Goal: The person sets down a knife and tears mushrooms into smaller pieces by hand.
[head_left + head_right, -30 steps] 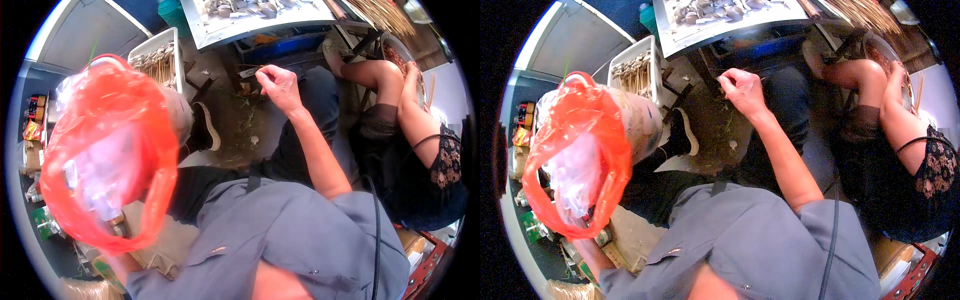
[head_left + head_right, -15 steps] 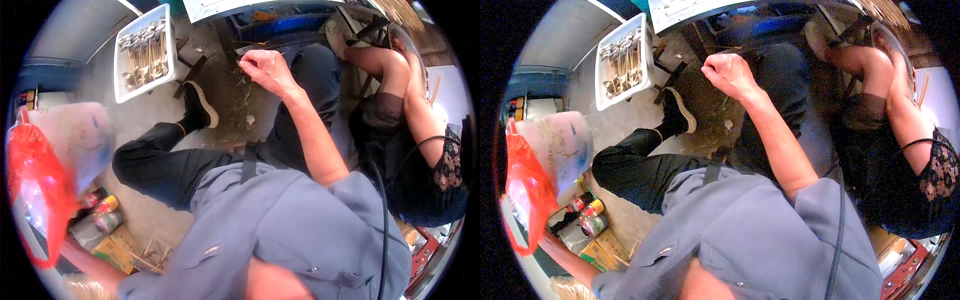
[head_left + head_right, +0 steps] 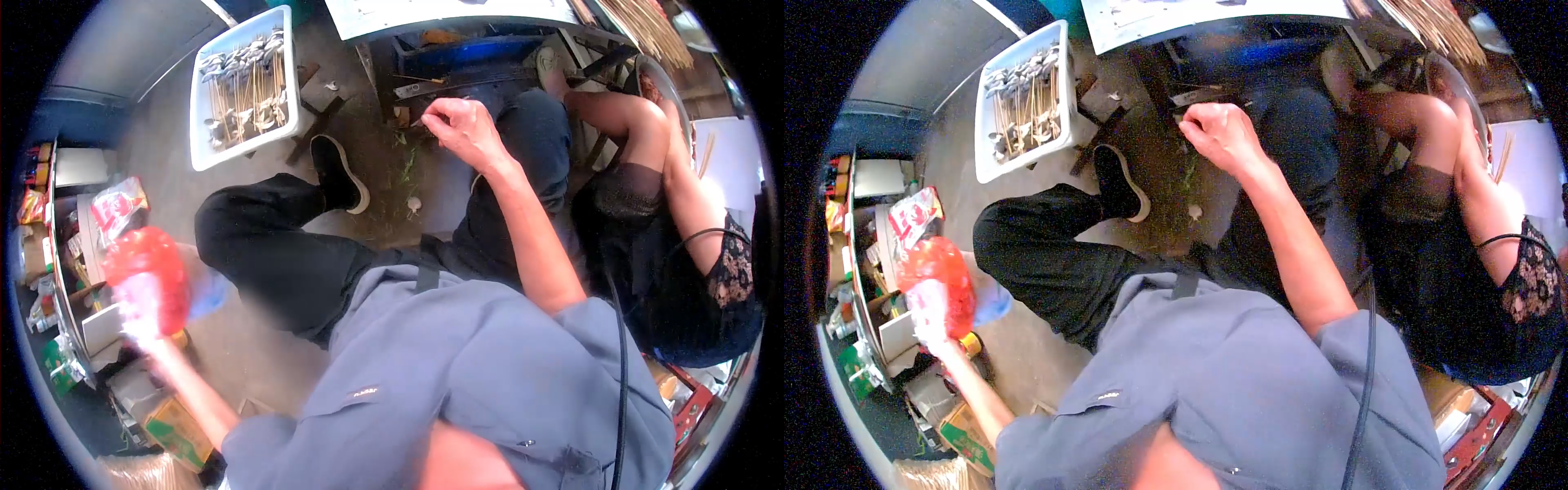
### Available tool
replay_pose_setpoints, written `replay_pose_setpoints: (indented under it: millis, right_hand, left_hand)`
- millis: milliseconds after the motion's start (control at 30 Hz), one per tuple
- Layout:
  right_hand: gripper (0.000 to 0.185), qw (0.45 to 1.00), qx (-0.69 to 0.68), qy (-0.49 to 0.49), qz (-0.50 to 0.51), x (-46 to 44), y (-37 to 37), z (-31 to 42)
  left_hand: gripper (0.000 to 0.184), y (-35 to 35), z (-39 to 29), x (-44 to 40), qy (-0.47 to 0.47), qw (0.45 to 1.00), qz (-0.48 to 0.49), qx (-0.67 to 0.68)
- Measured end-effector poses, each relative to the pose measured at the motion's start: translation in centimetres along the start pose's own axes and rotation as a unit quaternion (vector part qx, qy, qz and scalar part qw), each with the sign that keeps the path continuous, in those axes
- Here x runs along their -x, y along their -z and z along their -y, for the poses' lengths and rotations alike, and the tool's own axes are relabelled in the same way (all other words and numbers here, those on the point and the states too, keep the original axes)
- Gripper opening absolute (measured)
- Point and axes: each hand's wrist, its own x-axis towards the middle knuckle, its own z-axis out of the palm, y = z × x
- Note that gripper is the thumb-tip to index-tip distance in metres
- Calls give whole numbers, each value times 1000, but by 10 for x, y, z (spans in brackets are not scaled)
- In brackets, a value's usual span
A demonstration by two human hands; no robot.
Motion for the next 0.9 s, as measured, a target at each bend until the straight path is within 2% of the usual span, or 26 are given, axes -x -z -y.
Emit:
replay_pose_setpoints:
  millis: [67,133,200,367,533,700,800,833,900]
  right_hand:
    - [19,998,24,-36,44,0,-2,2]
    - [19,997,39,-37,60,-1,-5,4]
    - [17,995,62,6,80,0,-10,2]
    - [17,984,95,-15,150,6,-30,-2]
    - [19,980,73,-6,186,9,-55,3]
    - [20,982,42,16,186,6,-68,8]
    - [19,983,48,37,171,7,-64,7]
    - [19,984,51,45,165,8,-62,7]
    - [18,986,46,50,151,10,-56,8]
  left_hand:
    - [41,8,46,1,37,999,-32,9]
    - [41,24,95,3,78,995,-66,9]
    - [41,38,139,7,116,989,-95,5]
    - [40,69,224,41,210,964,-163,-13]
    - [39,74,252,81,280,938,-199,-53]
    - [38,55,238,115,314,915,-227,-113]
    - [38,29,195,152,272,916,-244,-165]
    - [38,11,168,165,214,934,-239,-159]
    - [41,-20,132,165,-17,989,-147,-24]
